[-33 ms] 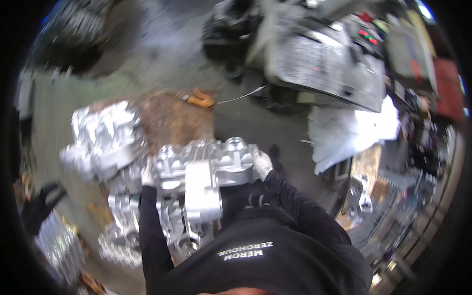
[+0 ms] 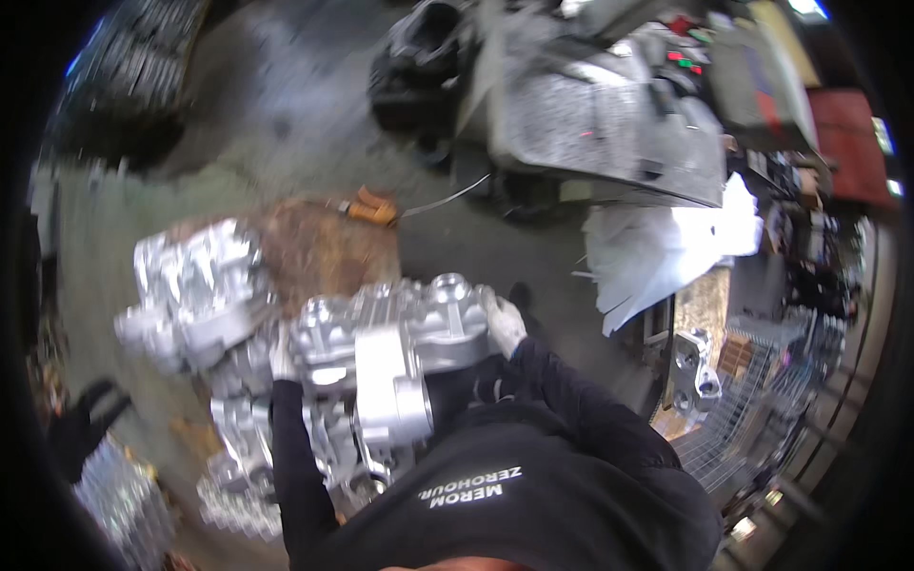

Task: The person repeatedly picks up silver metal engine blocks from a wooden table, places them on a machine, and then removes them. They also wrap some parts in white paper and place them into a wire basket. The actions are repeated multiple times throughout the clip.

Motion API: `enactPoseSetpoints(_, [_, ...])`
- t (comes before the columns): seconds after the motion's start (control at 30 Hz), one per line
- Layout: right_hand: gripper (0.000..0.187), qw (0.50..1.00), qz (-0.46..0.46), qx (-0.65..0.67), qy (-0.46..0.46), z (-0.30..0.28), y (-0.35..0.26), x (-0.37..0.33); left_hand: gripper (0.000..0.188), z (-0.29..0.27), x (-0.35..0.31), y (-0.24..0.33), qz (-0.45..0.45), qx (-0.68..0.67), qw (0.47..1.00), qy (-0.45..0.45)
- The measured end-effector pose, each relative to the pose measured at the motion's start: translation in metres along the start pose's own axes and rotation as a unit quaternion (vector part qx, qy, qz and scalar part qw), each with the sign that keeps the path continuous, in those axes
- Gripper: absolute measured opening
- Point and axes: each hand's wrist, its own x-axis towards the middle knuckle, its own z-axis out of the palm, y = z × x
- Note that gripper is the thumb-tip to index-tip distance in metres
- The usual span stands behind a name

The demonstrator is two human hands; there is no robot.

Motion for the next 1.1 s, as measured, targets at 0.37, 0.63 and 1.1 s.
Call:
enactPoseSetpoints(0.37, [0.052,0.922,-0.324,0.176,0.120,-0.194,-0.117,-0.059,0.052,0.156,-0.112,0.235,0.172,-0.330,0.921,-0.113])
enactPoseSetpoints(0.63, [0.049,0.913,-0.344,0.170,0.140,-0.343,-0.172,0.040,0.048,0.312,-0.144,0.335,0.156,-0.372,0.904,-0.144])
enactPoseSetpoints(1.1, [0.063,0.910,-0.196,0.330,0.159,-0.416,-0.199,0.145,0.054,0.442,-0.107,0.352,0.193,-0.393,0.876,-0.202])
